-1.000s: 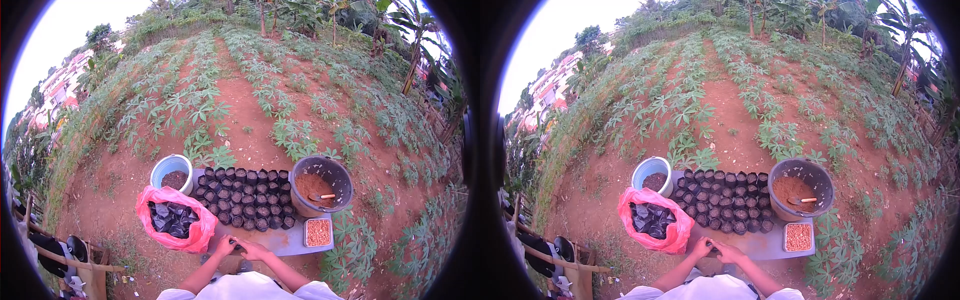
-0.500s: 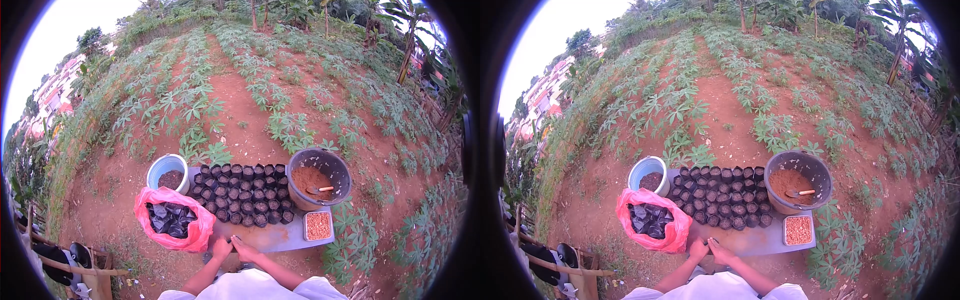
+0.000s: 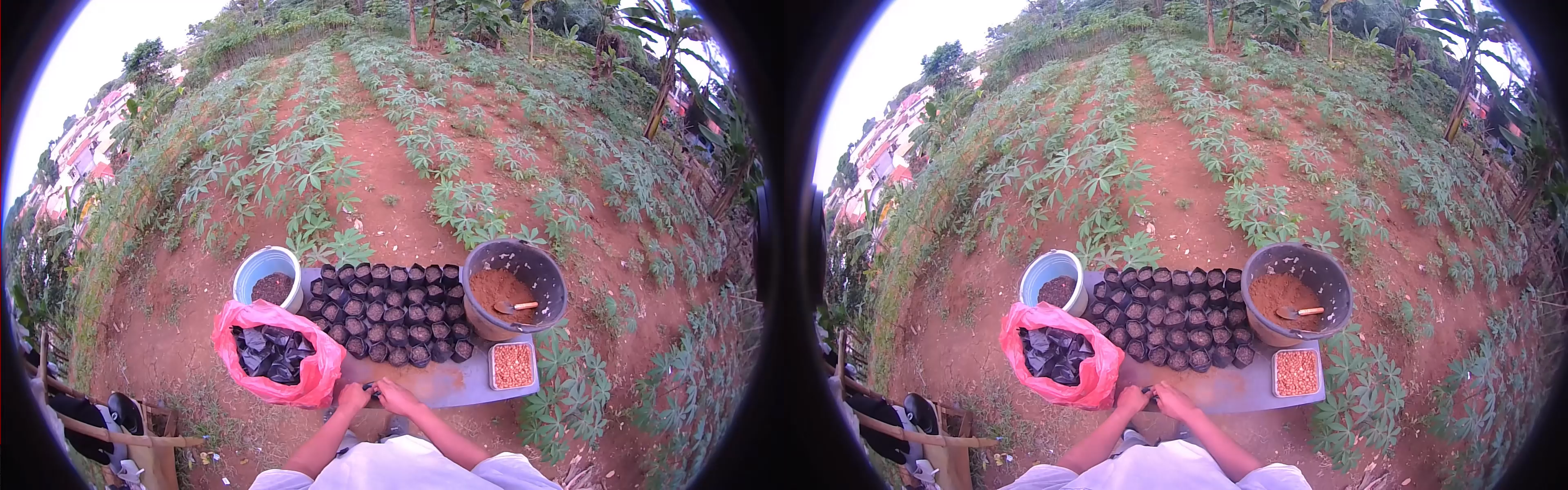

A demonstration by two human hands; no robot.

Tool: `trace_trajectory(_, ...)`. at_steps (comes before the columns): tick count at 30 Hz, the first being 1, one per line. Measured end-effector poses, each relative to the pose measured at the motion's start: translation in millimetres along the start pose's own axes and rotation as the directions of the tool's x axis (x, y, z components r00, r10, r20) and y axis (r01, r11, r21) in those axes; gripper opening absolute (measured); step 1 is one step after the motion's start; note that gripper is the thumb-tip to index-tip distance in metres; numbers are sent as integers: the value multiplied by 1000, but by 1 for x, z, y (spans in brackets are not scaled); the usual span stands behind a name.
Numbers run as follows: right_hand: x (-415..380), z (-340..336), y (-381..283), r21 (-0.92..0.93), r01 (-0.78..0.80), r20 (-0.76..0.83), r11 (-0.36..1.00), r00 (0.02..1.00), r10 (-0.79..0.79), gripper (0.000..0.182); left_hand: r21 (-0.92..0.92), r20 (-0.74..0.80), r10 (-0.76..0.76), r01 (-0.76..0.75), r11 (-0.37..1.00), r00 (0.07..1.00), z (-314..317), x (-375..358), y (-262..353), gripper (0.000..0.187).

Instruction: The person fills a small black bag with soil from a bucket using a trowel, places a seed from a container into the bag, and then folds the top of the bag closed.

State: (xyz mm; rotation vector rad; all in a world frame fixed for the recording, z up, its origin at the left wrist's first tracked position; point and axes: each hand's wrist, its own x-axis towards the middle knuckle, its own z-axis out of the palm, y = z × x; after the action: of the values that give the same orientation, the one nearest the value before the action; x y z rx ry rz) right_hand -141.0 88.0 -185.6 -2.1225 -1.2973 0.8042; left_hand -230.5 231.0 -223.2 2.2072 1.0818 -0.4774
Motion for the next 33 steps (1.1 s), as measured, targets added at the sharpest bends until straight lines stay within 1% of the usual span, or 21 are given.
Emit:
trace_trajectory(1,4,2,6,-28,50,-42,998,998,-51,27,-2,2,-1,1,1000,1000,1,1,-2,60)
trace_trajectory(3,13,5,18,-33,9,-7,999,1000,-9,24,50,7,96,-96,994,995,-2,3,-5,55)
trace_trajectory(4,17,8,22,-39,-34,27,999,999,35,22,50,8,92,-92,995,996,-4,3,-6,55)
trace_trajectory(5,21,11,27,-37,-34,30,999,999,35,22,58,17,163,-164,985,986,-7,5,-6,52)
trace_trajectory(6,25,11,29,-58,42,9,997,999,-42,21,65,27,235,-236,969,972,-10,6,-5,50)
trace_trajectory(7,28,12,32,-81,118,-10,990,993,-119,19,65,28,234,-236,970,972,-13,8,-3,50)
trace_trajectory(9,32,9,31,-101,84,-18,991,996,-86,20,222,75,335,-343,913,939,-19,13,1,45)
trace_trajectory(13,37,6,30,-179,42,-15,983,999,-46,26,290,95,419,-428,856,903,-25,16,6,41)
trace_trajectory(14,37,9,32,-182,42,-17,982,999,-46,26,276,97,438,-447,851,894,-25,14,6,40)
trace_trajectory(16,37,17,37,-77,78,-89,994,992,-85,24,261,96,459,-467,845,883,-23,14,5,39)
trace_trajectory(17,37,20,40,-79,79,-90,994,992,-86,24,195,20,483,-477,857,876,-19,10,3,38)
trace_trajectory(18,35,20,38,-7,13,-95,1000,995,-14,25,127,-56,498,-488,863,866,-14,6,1,38)
trace_trajectory(19,32,21,36,66,-54,-94,996,994,60,26,127,-56,497,-487,864,866,-9,3,-1,38)
trace_trajectory(21,26,23,33,125,-75,-121,989,989,90,25,-94,-108,381,-391,915,918,2,0,-5,34)
trace_trajectory(22,24,24,33,184,-95,-145,978,982,123,25,-95,-107,381,-391,915,918,8,1,-10,34)
trace_trajectory(24,24,26,35,216,-125,-132,968,979,156,26,-300,-206,411,-457,838,888,14,2,-15,31)
trace_trajectory(26,26,27,38,249,-147,-117,957,977,181,27,-324,-200,374,-421,847,906,18,0,-12,32)
trace_trajectory(28,28,19,35,273,-239,-36,932,966,258,28,-340,-193,337,-385,858,922,15,-1,-11,32)
trace_trajectory(31,31,10,32,243,-250,-80,937,958,276,30,-287,-175,346,-384,878,922,13,-3,-7,33)
trace_trajectory(32,30,8,30,242,-252,-80,937,957,278,30,-264,-128,368,-389,883,921,11,-4,-6,32)
trace_trajectory(33,30,9,29,188,-218,-135,958,960,245,33,-241,-84,386,-394,887,919,10,-4,-7,32)
